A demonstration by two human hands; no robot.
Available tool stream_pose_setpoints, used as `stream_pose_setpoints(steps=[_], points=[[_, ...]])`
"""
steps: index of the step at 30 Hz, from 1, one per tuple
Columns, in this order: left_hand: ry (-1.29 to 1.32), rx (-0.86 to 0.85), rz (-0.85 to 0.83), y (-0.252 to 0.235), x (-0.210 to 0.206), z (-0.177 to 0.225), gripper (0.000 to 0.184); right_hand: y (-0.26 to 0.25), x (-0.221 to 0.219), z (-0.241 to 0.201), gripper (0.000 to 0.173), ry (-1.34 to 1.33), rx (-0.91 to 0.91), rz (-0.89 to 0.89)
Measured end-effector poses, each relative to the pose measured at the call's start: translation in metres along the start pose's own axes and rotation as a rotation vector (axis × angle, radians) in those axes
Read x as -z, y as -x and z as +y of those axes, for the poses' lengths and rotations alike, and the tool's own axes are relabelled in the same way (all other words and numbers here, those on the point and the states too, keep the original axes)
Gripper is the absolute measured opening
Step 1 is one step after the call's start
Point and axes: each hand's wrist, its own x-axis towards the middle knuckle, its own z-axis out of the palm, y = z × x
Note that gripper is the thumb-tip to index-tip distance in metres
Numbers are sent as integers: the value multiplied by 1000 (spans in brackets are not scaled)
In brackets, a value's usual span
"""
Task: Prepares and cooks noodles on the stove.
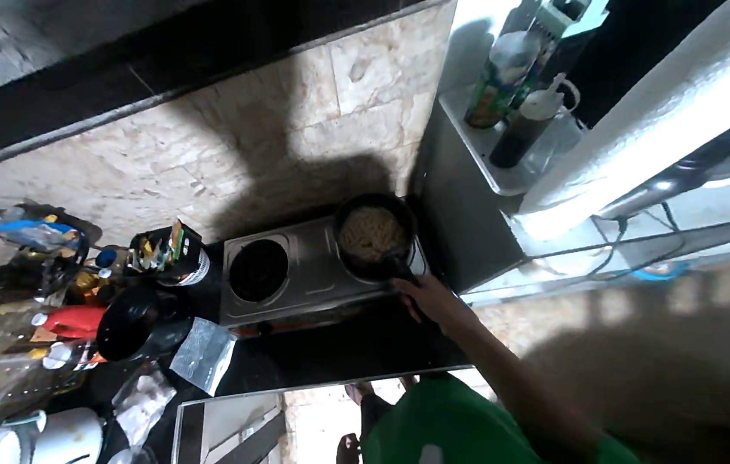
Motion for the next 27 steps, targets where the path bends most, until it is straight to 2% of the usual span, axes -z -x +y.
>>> stream_pose_setpoints(steps=[3, 7, 13, 18, 22, 27], points=[[72, 4, 18, -9, -3, -5, 39, 13, 3, -11, 35, 1, -18, -8], [35, 13, -6, -10, -7, 2, 38, -38, -9, -34, 38, 16, 56, -4], [52, -69, 12, -14, -4, 21, 39, 16, 8, -17, 36, 25, 60, -3], [45, -55, -10, -11, -4, 22, 37, -26, -4, -15, 37, -12, 56, 13], [24, -64, 32, -9, 4, 18, 38, 7, 7, -4, 38, 18, 45, 15], [-37, -10, 2, -5, 1, 3, 38, -19, -3, -1, 37, -16, 61, 17]])
